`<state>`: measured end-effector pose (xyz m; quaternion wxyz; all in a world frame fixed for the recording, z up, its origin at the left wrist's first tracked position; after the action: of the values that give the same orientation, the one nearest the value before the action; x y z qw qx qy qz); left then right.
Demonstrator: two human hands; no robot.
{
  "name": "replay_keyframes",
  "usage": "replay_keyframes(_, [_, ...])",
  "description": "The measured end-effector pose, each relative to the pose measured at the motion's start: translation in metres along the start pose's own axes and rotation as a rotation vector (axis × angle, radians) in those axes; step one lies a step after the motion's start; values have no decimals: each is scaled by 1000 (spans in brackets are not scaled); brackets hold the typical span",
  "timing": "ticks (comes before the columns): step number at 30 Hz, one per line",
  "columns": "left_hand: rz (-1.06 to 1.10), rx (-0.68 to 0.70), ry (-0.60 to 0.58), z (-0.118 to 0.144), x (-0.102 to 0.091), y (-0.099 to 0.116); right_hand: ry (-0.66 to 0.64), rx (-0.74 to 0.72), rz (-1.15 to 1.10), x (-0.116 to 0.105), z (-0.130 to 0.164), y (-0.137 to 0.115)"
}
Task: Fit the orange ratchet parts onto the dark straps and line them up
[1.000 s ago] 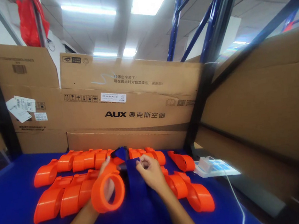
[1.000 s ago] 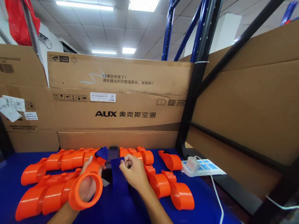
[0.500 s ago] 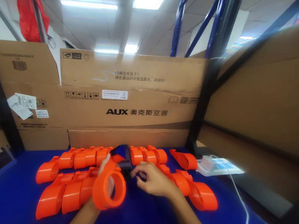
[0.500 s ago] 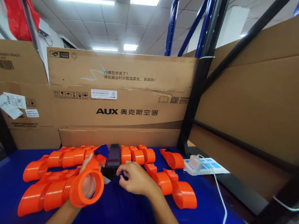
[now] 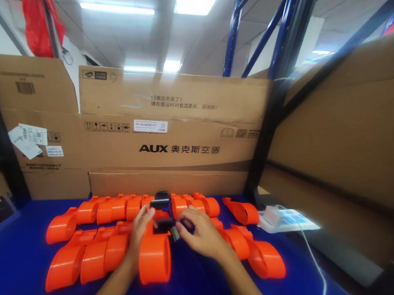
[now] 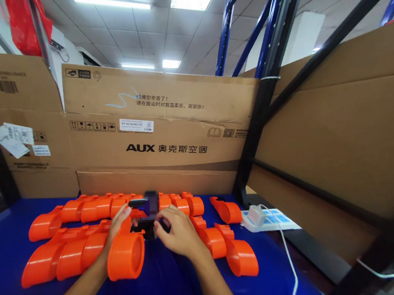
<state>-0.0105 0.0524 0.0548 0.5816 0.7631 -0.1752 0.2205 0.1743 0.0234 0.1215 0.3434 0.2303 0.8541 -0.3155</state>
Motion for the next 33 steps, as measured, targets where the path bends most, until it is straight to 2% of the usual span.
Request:
replay_keyframes(2, [-46,7,-68,1,7,4,89,16,-26,-3,0,0])
replay_keyframes(5, [-40,-39,-162,6,18,4,153,-13,-52,-1,0,-3])
replay_keyframes(12, [-65,-64,-208,16,29,-3,292,-109,97,9,2,2])
replay_keyframes(21, [-237,-29,-206,15,25,-2,252,-244,173,16,-1,-4])
replay_keyframes(33, [-234,-19,-223,13,24,-1,191,-251,151,16,-3,-7])
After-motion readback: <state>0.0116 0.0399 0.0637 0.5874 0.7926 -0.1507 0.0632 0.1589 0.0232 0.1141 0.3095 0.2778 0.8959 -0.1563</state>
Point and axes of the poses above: each hand's wrist, its own z-axis away from the middle knuckle, its own x-axis out of the palm, y = z × x, the point moved 5 cm from there along -z, towards the middle knuckle, and after that the axes turned 5 degrees about z, right-handed, at the moved point
